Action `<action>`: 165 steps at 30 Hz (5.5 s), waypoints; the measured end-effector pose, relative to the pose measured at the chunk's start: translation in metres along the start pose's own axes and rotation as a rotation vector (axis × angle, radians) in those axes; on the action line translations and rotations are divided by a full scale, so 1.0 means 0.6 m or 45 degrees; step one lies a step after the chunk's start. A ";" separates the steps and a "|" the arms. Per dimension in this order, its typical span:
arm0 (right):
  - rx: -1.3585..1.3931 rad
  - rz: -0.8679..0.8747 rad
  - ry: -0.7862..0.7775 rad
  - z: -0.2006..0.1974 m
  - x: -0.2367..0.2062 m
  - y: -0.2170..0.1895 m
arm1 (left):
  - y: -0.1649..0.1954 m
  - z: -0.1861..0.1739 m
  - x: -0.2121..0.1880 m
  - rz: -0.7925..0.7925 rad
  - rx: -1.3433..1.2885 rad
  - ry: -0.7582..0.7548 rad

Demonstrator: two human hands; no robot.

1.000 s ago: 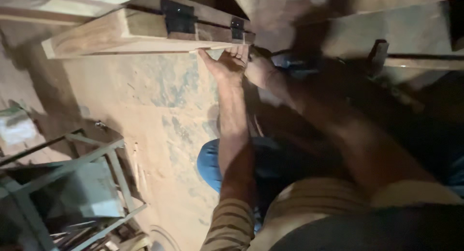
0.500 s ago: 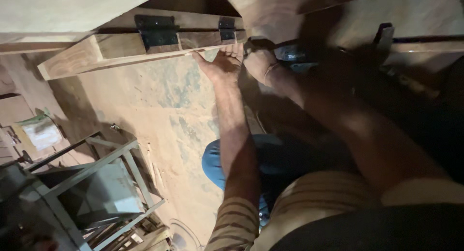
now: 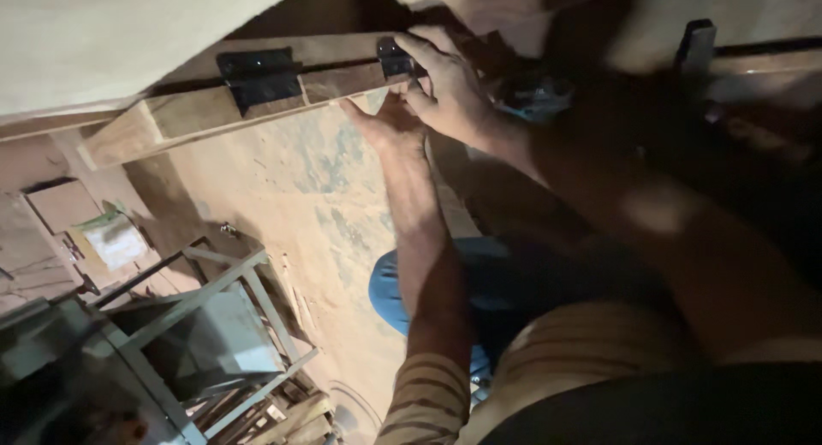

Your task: The person sits on the workshop floor and uses a cordless impact driver to drive screws into metal hinges mounted on a wooden cabinet door. They hold the door steady with the other hand, reposition it between screws, and continue driving screws into the hinge plates.

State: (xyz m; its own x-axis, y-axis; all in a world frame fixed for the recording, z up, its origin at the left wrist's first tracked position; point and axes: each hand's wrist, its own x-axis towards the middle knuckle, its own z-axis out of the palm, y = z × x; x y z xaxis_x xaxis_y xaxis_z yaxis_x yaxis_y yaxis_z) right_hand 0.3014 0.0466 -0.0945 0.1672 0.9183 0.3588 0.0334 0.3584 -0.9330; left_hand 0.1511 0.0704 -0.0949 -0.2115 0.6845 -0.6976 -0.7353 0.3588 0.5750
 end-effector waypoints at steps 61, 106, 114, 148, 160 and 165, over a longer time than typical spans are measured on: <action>-0.061 0.025 -0.217 -0.028 0.017 0.011 | -0.022 -0.018 0.014 0.165 0.018 -0.170; 0.201 0.887 -0.290 -0.155 -0.181 0.070 | -0.010 -0.013 -0.010 0.119 -0.200 -0.324; 1.571 1.764 -0.353 -0.132 -0.147 0.045 | -0.004 -0.004 -0.012 0.133 -0.119 -0.182; 1.464 1.087 -0.269 -0.236 -0.062 -0.091 | 0.001 -0.004 0.006 0.049 -0.073 -0.071; 0.981 1.185 -0.264 -0.208 0.044 -0.159 | -0.003 -0.021 0.023 0.080 -0.114 -0.157; 1.153 1.105 -0.403 -0.180 0.062 -0.146 | -0.002 -0.020 0.022 0.100 -0.097 -0.089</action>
State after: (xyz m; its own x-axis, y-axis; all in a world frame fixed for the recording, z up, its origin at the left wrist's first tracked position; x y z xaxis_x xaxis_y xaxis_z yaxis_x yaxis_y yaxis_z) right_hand 0.4112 0.0312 -0.0025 -0.4453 0.8617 -0.2433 -0.6642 -0.5002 -0.5556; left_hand 0.1412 0.0713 -0.1098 -0.2268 0.7523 -0.6186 -0.7657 0.2548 0.5906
